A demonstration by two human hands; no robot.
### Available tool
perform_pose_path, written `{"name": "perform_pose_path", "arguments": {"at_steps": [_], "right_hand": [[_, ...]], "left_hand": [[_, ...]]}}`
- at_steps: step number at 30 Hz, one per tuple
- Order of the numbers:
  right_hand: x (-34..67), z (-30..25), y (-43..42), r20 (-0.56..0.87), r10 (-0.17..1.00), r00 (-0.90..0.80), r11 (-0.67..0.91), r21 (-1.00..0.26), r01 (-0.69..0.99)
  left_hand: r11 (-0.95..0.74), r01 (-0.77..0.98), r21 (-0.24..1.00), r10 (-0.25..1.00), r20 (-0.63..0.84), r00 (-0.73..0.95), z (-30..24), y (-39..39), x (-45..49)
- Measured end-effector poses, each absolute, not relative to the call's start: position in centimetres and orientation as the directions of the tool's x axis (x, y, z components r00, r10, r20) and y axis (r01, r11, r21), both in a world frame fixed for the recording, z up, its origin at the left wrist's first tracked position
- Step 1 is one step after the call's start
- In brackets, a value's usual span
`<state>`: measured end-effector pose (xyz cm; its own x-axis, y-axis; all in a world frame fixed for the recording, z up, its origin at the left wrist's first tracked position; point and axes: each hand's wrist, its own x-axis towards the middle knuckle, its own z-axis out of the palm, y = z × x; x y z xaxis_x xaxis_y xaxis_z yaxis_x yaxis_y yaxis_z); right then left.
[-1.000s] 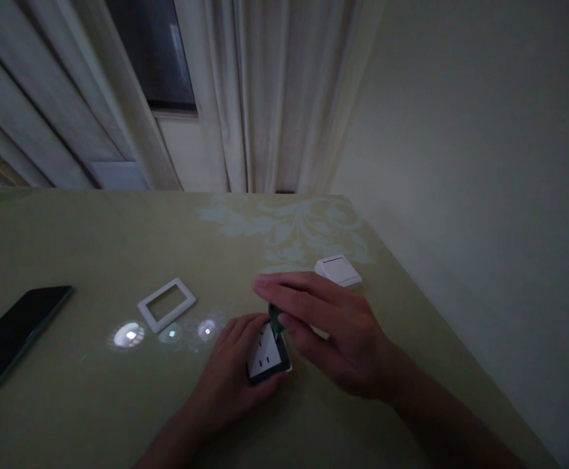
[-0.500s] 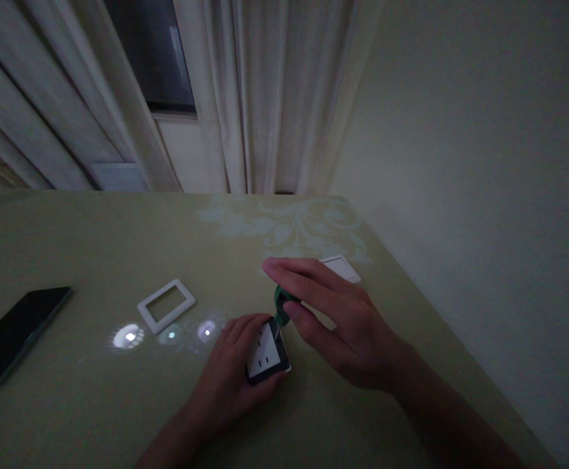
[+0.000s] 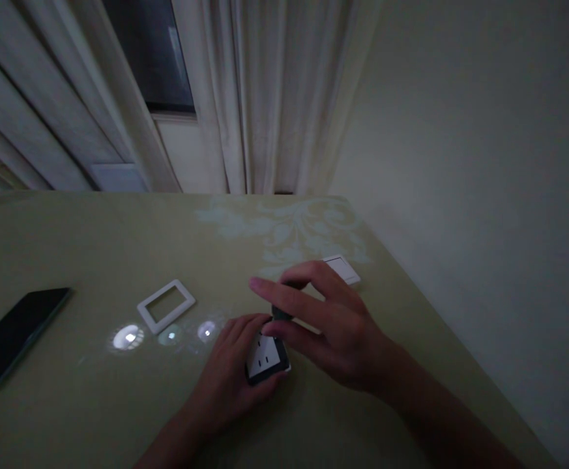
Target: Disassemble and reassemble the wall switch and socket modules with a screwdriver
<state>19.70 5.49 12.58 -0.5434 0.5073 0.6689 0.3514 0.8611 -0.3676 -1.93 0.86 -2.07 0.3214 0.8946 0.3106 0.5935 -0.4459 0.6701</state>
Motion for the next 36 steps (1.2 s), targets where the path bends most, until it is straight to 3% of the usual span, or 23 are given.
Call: {"name": "perform_pose_path", "arguments": {"at_steps": [3,7,11,15,20,24,28,31,34,36], "right_hand": [[19.8,12.7,5.7,0.617,0.519,-0.592,0.850,-0.444,0.283],[19.7,12.7,5.7,0.718,0.486,-0.499,0.871,-0.347,0.349],[19.5,12.8,5.4,0.608,0.500,-0.617,0.863,-0.405,0.301],[19.4,11.9,5.8,0.773,0.466,-0.431,0.845,-0.244,0.476],[19.6,11.6,6.2,0.590,0.630,-0.505,0.775,-0.435,0.458],[20.6,12.9,5.4,0.687,0.673,-0.274,0.695,-0.463,0.549],[22.1,13.2,5.0,0.727,0.682,0.087,0.580,-0.608,0.542],[22.9,10.9,5.3,0.568,0.781,0.260,0.451,-0.801,0.394],[22.4,7.0,5.6,0.155,0.978,0.143,0.164,-0.985,-0.051],[21.4,4.6,5.5,0.062,0.995,0.078,0.072,-0.989,-0.132]], "left_hand": [[-0.449,0.592,0.669,0.893,0.310,0.327,-2.1,1.0,-1.9],[-0.445,0.573,0.688,0.894,0.311,0.322,-2.4,1.0,-1.9],[-0.435,0.575,0.693,0.900,0.316,0.299,-2.5,0.9,-2.0],[-0.439,0.569,0.695,0.898,0.315,0.309,-2.3,0.9,-2.0],[-0.464,0.600,0.652,0.886,0.323,0.334,-2.2,1.0,-2.1],[-0.481,0.630,0.610,0.877,0.333,0.346,-2.0,1.0,-2.3],[-0.473,0.636,0.610,0.881,0.340,0.329,-1.9,1.2,-2.6],[-0.485,0.617,0.620,0.873,0.386,0.298,-1.9,1.4,-2.8],[-0.508,0.584,0.634,0.856,0.446,0.261,-1.7,1.5,-3.0],[-0.514,0.565,0.645,0.848,0.481,0.222,-1.5,1.5,-3.2]]}}
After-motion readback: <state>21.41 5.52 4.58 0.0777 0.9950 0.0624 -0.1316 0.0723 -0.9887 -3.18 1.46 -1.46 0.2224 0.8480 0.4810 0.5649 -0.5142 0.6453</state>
